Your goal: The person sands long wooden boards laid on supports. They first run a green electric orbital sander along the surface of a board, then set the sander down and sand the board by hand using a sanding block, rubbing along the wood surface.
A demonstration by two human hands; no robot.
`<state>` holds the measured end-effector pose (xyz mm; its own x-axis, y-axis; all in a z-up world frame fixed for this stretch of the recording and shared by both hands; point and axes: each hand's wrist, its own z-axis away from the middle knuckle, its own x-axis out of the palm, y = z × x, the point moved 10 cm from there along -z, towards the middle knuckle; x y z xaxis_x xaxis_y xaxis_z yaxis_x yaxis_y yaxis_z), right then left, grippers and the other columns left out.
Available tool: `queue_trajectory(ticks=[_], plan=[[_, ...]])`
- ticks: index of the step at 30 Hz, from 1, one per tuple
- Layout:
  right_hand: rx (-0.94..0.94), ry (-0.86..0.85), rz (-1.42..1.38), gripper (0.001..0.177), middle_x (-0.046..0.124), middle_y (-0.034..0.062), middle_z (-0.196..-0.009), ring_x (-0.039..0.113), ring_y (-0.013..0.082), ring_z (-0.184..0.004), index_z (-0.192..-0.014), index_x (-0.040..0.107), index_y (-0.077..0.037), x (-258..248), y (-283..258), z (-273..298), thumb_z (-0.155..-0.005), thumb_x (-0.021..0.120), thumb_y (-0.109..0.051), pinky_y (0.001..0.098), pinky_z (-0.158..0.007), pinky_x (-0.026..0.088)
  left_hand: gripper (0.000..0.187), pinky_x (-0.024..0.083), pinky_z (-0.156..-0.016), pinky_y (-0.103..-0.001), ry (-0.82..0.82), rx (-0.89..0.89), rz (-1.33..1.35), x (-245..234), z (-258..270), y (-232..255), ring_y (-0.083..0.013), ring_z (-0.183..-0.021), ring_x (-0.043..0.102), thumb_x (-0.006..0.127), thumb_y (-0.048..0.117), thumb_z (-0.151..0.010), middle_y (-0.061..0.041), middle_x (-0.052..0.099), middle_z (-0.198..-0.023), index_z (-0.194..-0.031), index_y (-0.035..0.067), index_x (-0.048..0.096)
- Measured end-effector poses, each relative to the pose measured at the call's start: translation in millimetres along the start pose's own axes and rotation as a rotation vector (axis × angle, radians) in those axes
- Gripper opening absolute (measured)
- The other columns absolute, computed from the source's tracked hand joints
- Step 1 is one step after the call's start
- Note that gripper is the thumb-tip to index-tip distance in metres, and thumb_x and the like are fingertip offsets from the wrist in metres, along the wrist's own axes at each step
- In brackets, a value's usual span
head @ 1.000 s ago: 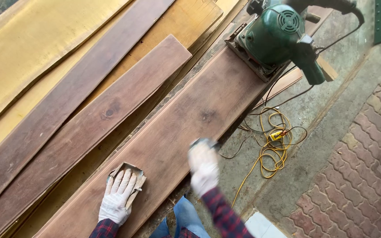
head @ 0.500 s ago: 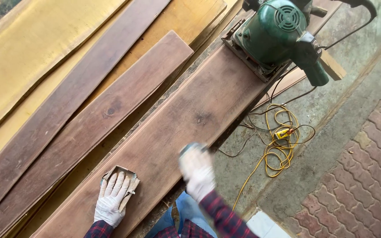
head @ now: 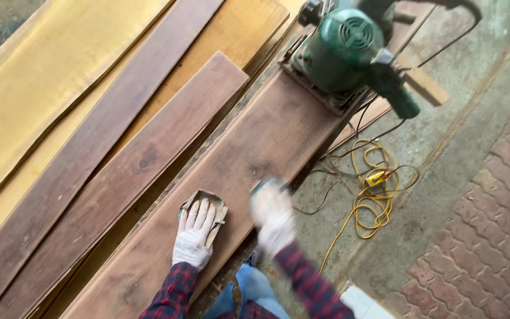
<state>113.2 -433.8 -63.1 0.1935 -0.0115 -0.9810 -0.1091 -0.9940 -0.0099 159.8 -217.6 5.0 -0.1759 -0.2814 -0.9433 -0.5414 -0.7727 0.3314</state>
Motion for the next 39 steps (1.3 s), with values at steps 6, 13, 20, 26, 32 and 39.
queue_trajectory(ticks=[6,13,20,26,32,39], plan=[[-0.023,-0.166,-0.628,0.061,0.043,0.0118,-0.158,0.037,0.0253,-0.148,-0.154,0.035,-0.016,2.6,-34.2,18.2,-0.100,0.034,-0.045,0.0443,-0.122,0.026,0.060,0.022,-0.121,-0.054,0.016,0.015,-0.010,4.4,0.1,0.4,-0.0352,-0.147,0.033,0.057,0.029,-0.091,-0.017,0.041,-0.157,-0.146,0.007,0.047],[0.547,-0.265,-1.696,0.064,0.042,0.0064,-0.161,0.041,0.0182,-0.148,-0.154,0.038,-0.016,38.8,5.4,5.5,-0.101,0.030,-0.049,0.0358,-0.123,0.026,0.059,0.021,-0.121,-0.053,0.003,-0.012,-0.011,8.5,2.6,-2.7,-0.0340,-0.146,0.034,0.056,0.031,-0.091,-0.014,0.042,-0.155,-0.145,0.008,0.047],[-0.191,-0.589,-1.061,0.051,0.047,0.0065,-0.160,0.045,0.0191,-0.148,-0.151,0.048,-0.020,5.4,-31.1,4.3,-0.106,0.028,-0.032,0.0426,-0.131,0.025,0.061,0.020,-0.121,-0.052,0.012,-0.033,0.019,22.7,6.7,-11.7,-0.0316,-0.146,0.033,0.055,0.033,-0.090,-0.014,0.040,-0.156,-0.146,0.010,0.045],[0.041,0.099,-0.335,0.044,0.065,0.0120,-0.138,0.062,0.0209,-0.124,-0.141,0.059,-0.012,7.6,164.6,-124.4,-0.097,0.059,-0.014,0.0329,-0.113,0.050,0.062,0.018,-0.122,-0.052,0.003,-0.039,0.030,16.0,2.5,-8.8,-0.0306,-0.147,0.031,0.056,0.034,-0.090,-0.012,0.038,-0.157,-0.147,0.011,0.044],[-0.051,0.288,-0.178,0.043,0.068,0.0132,-0.134,0.066,0.0276,-0.125,-0.132,0.062,-0.010,-85.7,56.9,-75.9,-0.089,0.068,-0.015,0.0418,-0.109,0.050,0.063,0.018,-0.121,-0.052,-0.025,-0.054,0.007,22.5,3.1,-12.8,-0.0294,-0.148,0.030,0.056,0.030,-0.089,-0.011,0.037,-0.158,-0.147,0.011,0.044],[-0.120,0.083,-0.285,0.041,0.066,0.0168,-0.129,0.063,0.0315,-0.117,-0.129,0.069,-0.006,-37.7,118.0,-92.6,-0.088,0.066,-0.007,0.0473,-0.110,0.047,0.062,0.018,-0.121,-0.054,-0.016,-0.027,0.009,17.5,1.9,-8.9,-0.0306,-0.148,0.030,0.056,0.031,-0.089,-0.012,0.036,-0.158,-0.146,0.010,0.044]])
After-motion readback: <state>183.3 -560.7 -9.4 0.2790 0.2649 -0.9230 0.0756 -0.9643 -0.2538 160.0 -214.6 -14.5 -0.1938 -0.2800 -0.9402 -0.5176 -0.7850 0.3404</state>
